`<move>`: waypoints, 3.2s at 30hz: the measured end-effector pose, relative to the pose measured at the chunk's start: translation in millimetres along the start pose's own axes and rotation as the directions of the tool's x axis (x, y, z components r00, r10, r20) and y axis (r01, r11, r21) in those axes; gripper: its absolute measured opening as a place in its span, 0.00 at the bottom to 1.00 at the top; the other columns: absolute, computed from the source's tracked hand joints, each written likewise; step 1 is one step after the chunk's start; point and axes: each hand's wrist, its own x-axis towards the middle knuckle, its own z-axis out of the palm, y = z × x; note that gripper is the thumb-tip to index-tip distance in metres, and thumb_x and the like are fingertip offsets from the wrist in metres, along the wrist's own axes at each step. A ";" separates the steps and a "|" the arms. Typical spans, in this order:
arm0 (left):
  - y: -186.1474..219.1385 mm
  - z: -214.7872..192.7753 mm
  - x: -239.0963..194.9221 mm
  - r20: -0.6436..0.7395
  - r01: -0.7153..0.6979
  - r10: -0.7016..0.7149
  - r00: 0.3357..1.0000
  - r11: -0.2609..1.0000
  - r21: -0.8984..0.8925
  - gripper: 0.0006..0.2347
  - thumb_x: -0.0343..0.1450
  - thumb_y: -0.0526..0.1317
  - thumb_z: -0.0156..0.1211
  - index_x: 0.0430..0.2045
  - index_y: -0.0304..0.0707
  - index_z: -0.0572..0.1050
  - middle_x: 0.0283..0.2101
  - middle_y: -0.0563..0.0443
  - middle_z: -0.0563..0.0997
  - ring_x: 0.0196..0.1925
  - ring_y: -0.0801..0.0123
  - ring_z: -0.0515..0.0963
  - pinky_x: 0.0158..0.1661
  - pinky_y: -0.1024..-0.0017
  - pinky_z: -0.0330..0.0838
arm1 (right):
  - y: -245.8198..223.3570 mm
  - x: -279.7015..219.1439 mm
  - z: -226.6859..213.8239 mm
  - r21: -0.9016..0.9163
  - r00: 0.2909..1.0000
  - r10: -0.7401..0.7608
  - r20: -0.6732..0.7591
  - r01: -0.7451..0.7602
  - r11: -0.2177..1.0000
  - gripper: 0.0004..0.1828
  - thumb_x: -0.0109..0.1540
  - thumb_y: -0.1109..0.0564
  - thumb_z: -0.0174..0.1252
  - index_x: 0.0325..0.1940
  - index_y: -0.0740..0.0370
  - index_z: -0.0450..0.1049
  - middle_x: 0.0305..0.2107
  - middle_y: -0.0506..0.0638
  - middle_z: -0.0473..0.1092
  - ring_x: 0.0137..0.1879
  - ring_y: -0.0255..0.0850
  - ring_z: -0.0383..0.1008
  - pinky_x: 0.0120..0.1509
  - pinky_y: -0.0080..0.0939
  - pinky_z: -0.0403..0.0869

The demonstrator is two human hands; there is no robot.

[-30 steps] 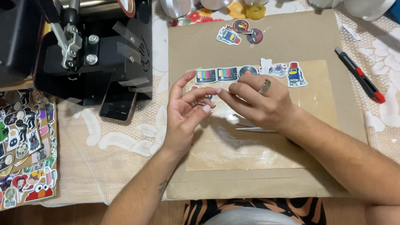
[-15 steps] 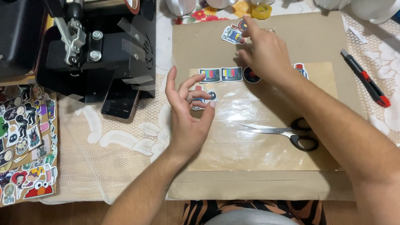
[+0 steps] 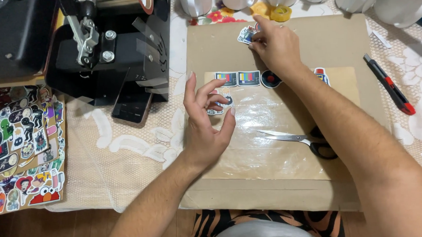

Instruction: The person cuts out various stickers from a sheet using scissors. They peel the backing off the stickers and place them on a cardboard surface. They also handle several white mugs, placing them on the table and moving them around.

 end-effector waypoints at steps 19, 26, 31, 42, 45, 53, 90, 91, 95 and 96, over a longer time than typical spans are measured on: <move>7.7 17.1 -0.4 0.340 0.500 -0.378 0.861 0.502 -0.706 0.39 0.71 0.38 0.58 0.73 0.43 0.37 0.54 0.25 0.76 0.58 0.58 0.77 0.58 0.63 0.72 | -98.1 -130.4 -130.4 0.730 0.875 0.165 0.456 -0.473 0.492 0.34 0.59 0.65 0.61 0.68 0.60 0.59 0.33 0.53 0.79 0.37 0.36 0.76 0.43 0.33 0.74; 15.5 17.5 -2.4 0.356 0.571 -0.462 0.812 0.504 -0.648 0.40 0.72 0.30 0.53 0.73 0.49 0.31 0.45 0.31 0.80 0.49 0.59 0.80 0.49 0.61 0.80 | -95.7 -145.0 -114.3 0.672 0.974 0.140 0.181 -0.226 0.705 0.27 0.62 0.66 0.61 0.64 0.61 0.62 0.37 0.54 0.79 0.43 0.38 0.79 0.54 0.35 0.77; 14.1 21.4 -10.0 0.323 0.557 -0.473 0.820 0.525 -0.644 0.40 0.72 0.28 0.52 0.74 0.50 0.31 0.36 0.41 0.84 0.37 0.70 0.83 0.50 0.68 0.80 | -90.5 -158.0 -105.4 0.331 0.961 -0.184 -0.205 0.245 0.911 0.22 0.67 0.64 0.63 0.63 0.72 0.66 0.49 0.61 0.75 0.54 0.52 0.76 0.60 0.49 0.71; 12.9 18.6 -17.6 0.240 0.419 -0.388 0.890 0.487 -0.767 0.39 0.75 0.35 0.55 0.75 0.42 0.31 0.47 0.38 0.82 0.51 0.67 0.80 0.62 0.62 0.71 | -117.3 -171.6 -100.7 -0.387 0.797 -0.555 -0.236 0.447 0.806 0.30 0.70 0.34 0.52 0.59 0.63 0.72 0.40 0.51 0.67 0.47 0.47 0.59 0.51 0.47 0.69; 16.6 17.2 -16.8 0.247 0.434 -0.409 0.879 0.468 -0.770 0.38 0.74 0.34 0.55 0.75 0.43 0.34 0.46 0.36 0.82 0.52 0.63 0.81 0.63 0.60 0.71 | -117.4 -170.8 -100.3 -0.406 0.811 -0.534 -0.238 0.416 0.814 0.29 0.70 0.34 0.51 0.57 0.62 0.73 0.40 0.50 0.68 0.47 0.47 0.60 0.54 0.48 0.68; 19.5 15.7 -16.5 0.240 0.429 -0.390 0.889 0.526 -0.734 0.37 0.74 0.34 0.55 0.76 0.39 0.36 0.43 0.42 0.83 0.36 0.80 0.78 0.51 0.77 0.73 | -118.9 -169.1 -97.6 -0.412 0.812 -0.532 -0.238 0.412 0.813 0.30 0.71 0.35 0.49 0.59 0.63 0.72 0.39 0.49 0.67 0.46 0.47 0.60 0.54 0.48 0.67; -0.9 12.6 -4.9 0.544 0.657 -0.420 0.726 0.192 -0.729 0.45 0.67 0.28 0.62 0.74 0.52 0.34 0.62 0.22 0.68 0.54 0.57 0.80 0.44 0.68 0.82 | -74.9 -147.9 -105.0 0.706 0.910 -0.350 -0.223 0.398 0.585 0.13 0.61 0.55 0.66 0.46 0.62 0.76 0.41 0.56 0.75 0.43 0.46 0.78 0.51 0.40 0.77; -2.1 13.5 -5.4 0.549 0.659 -0.414 0.726 0.190 -0.728 0.45 0.67 0.28 0.62 0.74 0.52 0.34 0.62 0.22 0.68 0.54 0.57 0.80 0.44 0.68 0.82 | -73.2 -148.9 -105.4 0.702 0.911 -0.347 -0.223 0.398 0.591 0.13 0.61 0.55 0.66 0.46 0.62 0.76 0.41 0.56 0.75 0.43 0.46 0.78 0.51 0.40 0.77; -0.9 14.6 -5.2 0.588 0.671 -0.350 0.729 0.196 -0.716 0.46 0.69 0.33 0.64 0.73 0.53 0.30 0.66 0.21 0.61 0.46 0.55 0.83 0.42 0.69 0.83 | -56.8 -143.5 -122.9 0.766 0.928 -0.338 -0.155 0.329 0.552 0.09 0.68 0.58 0.54 0.44 0.62 0.78 0.37 0.54 0.75 0.40 0.44 0.77 0.49 0.39 0.73; 0.5 14.2 -3.7 0.599 0.666 -0.306 0.740 0.211 -0.715 0.48 0.70 0.38 0.65 0.73 0.52 0.26 0.69 0.19 0.56 0.41 0.52 0.85 0.40 0.69 0.83 | -50.5 -139.3 -131.0 0.770 0.932 -0.341 -0.127 0.309 0.558 0.10 0.68 0.58 0.52 0.43 0.62 0.79 0.36 0.53 0.75 0.40 0.43 0.77 0.50 0.40 0.72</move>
